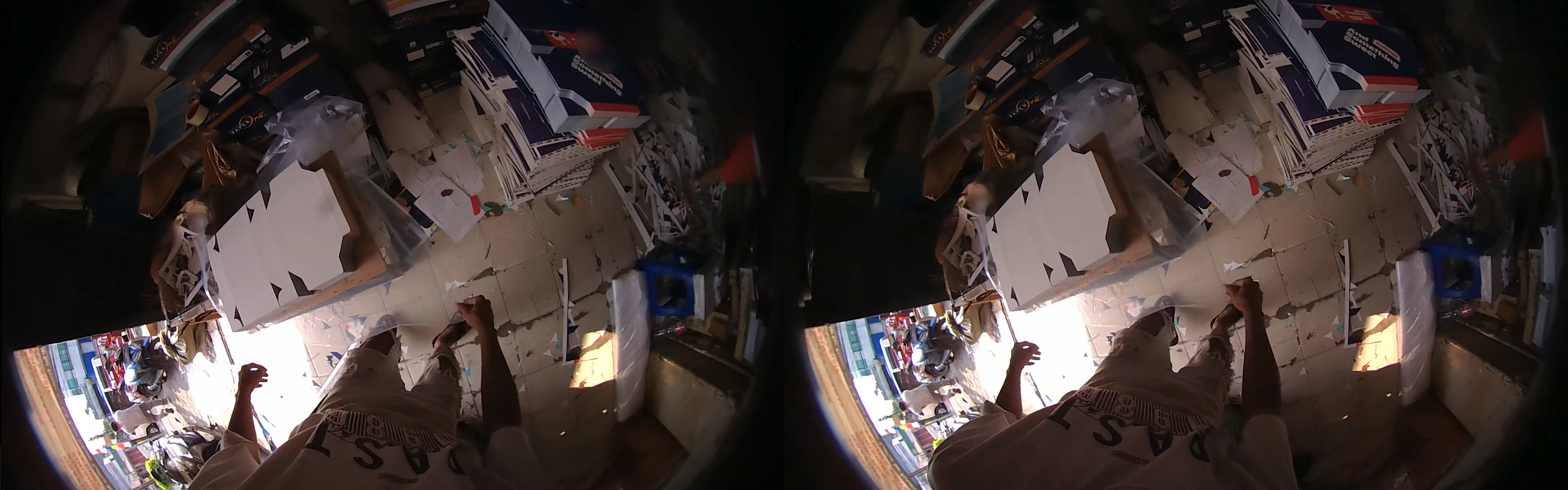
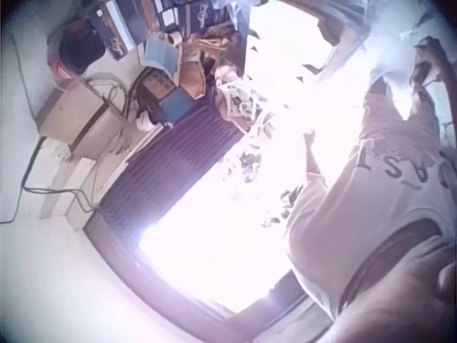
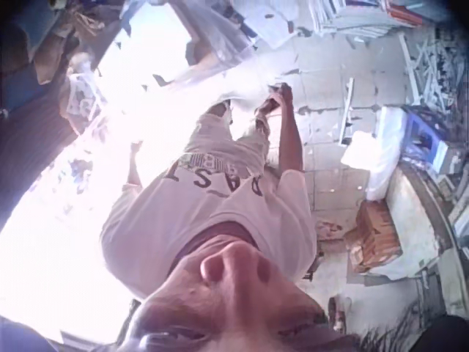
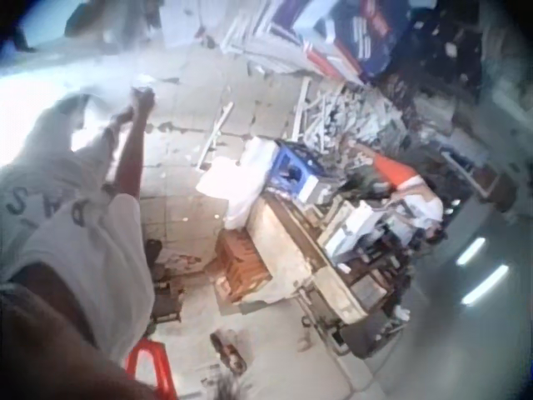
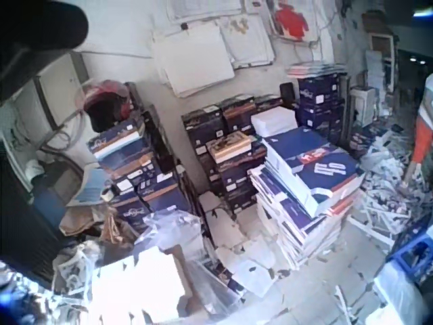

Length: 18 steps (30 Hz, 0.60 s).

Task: The person lays a plastic sheet over a board, trims the excess with a utility knife, and then gathers and handles several large blue and white cardboard box templates.

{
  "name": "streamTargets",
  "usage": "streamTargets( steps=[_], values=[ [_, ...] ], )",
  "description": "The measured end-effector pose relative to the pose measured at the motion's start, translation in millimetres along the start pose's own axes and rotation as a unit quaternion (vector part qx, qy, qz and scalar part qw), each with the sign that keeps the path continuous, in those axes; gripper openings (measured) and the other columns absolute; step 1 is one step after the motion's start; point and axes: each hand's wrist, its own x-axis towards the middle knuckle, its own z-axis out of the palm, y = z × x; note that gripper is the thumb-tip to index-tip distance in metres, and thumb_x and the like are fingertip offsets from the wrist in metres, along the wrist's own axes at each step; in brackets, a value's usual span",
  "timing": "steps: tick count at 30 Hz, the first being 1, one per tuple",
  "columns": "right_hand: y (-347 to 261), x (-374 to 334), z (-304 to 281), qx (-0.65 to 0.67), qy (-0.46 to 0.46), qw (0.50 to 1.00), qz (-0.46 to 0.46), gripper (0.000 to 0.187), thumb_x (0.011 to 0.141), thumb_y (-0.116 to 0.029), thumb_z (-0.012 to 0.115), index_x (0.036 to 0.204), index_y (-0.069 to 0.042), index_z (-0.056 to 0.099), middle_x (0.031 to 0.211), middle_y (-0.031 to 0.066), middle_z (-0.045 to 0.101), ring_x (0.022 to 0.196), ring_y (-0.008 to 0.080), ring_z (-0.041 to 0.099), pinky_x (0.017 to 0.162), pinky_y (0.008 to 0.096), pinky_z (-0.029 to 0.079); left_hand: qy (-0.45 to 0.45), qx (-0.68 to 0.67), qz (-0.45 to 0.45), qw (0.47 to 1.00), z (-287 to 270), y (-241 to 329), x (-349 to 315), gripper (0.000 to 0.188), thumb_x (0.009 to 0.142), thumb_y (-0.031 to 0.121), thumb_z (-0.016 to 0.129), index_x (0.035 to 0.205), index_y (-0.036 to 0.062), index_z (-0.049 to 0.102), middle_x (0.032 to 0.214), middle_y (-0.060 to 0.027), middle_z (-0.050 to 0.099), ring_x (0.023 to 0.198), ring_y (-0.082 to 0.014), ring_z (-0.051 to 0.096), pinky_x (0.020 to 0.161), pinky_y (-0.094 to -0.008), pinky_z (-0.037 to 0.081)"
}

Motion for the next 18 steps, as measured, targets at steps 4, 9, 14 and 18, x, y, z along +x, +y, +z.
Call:
streamTargets(
  steps=[4, 9, 14, 18],
  values=[
    [-39, -26, -22, -0.340, 0.061, 0.934, 0.090, 0.035, 0.077, -0.032, 0.076, 0.098, -0.007, 0.063, 0.094, 0.0133, 0.067, 0.094, 0.0343, 0.067, 0.081, 0.0534, 0.053, -0.190, -0.039, -0.077, 0.978, 39, -4, -27, 0.012, 0.088, 0.020, 0.062, 0.092, 0.0095, 0.066, 0.089, -0.0091, 0.073, 0.076, -0.0196, 0.072, 0.060, -0.0343, 0.057],
    [-41, 7, -116, -0.163, 0.164, 0.973, 0.021, 0.038, 0.067, -0.018, 0.085, 0.097, -0.003, 0.066, 0.100, 0.0198, 0.069, 0.099, 0.0345, 0.067, 0.082, 0.0419, 0.056, -0.404, 0.146, 0.085, 0.899, 138, 194, -39, 0.023, 0.090, 0.021, 0.062, 0.099, 0.0014, 0.069, 0.088, -0.0121, 0.075, 0.080, -0.0210, 0.074, 0.072, -0.0317, 0.059],
    [-166, 59, -228, -0.025, 0.090, 0.995, -0.034, 0.023, 0.078, -0.022, 0.078, 0.090, -0.004, 0.070, 0.088, 0.0138, 0.072, 0.082, 0.0288, 0.072, 0.076, 0.0396, 0.057, -0.418, 0.002, 0.349, 0.839, 182, 386, 11, 0.015, 0.087, 0.009, 0.061, 0.097, 0.0007, 0.069, 0.082, -0.0131, 0.073, 0.078, -0.0210, 0.073, 0.073, -0.0337, 0.059],
    [-182, 74, -317, -0.168, 0.233, 0.942, -0.175, 0.017, 0.084, -0.020, 0.075, 0.087, -0.005, 0.069, 0.080, 0.0112, 0.070, 0.073, 0.0235, 0.071, 0.067, 0.0356, 0.056, -0.167, 0.073, 0.558, 0.810, 171, 602, 11, 0.012, 0.085, 0.010, 0.063, 0.093, 0.0023, 0.067, 0.079, -0.0100, 0.072, 0.075, -0.0183, 0.072, 0.071, -0.0326, 0.057]
  ],
)
